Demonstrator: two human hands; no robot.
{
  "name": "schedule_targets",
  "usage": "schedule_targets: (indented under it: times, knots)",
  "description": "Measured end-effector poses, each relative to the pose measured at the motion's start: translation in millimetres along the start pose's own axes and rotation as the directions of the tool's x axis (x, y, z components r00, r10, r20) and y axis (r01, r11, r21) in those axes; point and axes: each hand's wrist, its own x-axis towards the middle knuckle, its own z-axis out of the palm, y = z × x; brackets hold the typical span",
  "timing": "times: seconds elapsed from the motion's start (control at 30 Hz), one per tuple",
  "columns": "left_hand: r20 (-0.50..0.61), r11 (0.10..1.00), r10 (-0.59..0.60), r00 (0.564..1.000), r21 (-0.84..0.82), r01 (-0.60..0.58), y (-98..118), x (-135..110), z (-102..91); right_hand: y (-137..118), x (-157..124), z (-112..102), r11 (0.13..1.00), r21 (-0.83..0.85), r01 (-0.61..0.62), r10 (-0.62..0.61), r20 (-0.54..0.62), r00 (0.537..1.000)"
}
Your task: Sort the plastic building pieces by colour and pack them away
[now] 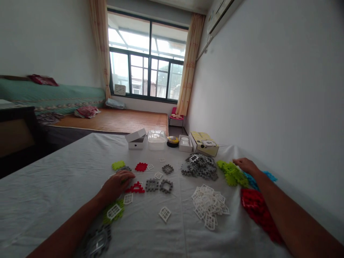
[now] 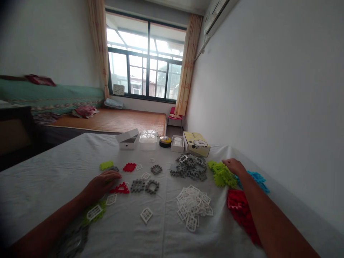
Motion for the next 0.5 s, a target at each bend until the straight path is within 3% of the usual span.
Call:
schedule_targets:
  times: [0.1,0.2,0.27,0.4,0.5]
  knots:
    - [-0.007,1.000,-0.024,1.000,-0.010,0.024,7.0,-0.1,-2.3,-23.6,4.8,0.6,1.000,0.012,0.023,-0.023,0.061,0.998]
    - [0.005,0.998,-0.030,1.000,-0.056,0.030,16.5,-1.0,-3.2,-79.0,-14.4,9.0,0.973,0.131,0.189,-0.205,0.123,0.971]
    - [0.022,0.991,-0.013,1.000,-0.135,0.016,23.0,-1.9,-2.2,-128.0,-44.6,18.2,0.895,0.281,0.345,-0.400,0.168,0.901]
    - [0.009,0.931,0.018,1.000,-0.365,-0.014,31.2,-2.2,-1.3,-215.3,-112.8,41.9,0.693,0.478,0.539,-0.695,0.248,0.675]
    - [-0.107,0.935,-0.033,0.994,-0.353,-0.007,27.0,-0.1,-6.7,-249.9,-138.7,59.2,0.673,0.450,0.587,-0.731,0.283,0.621]
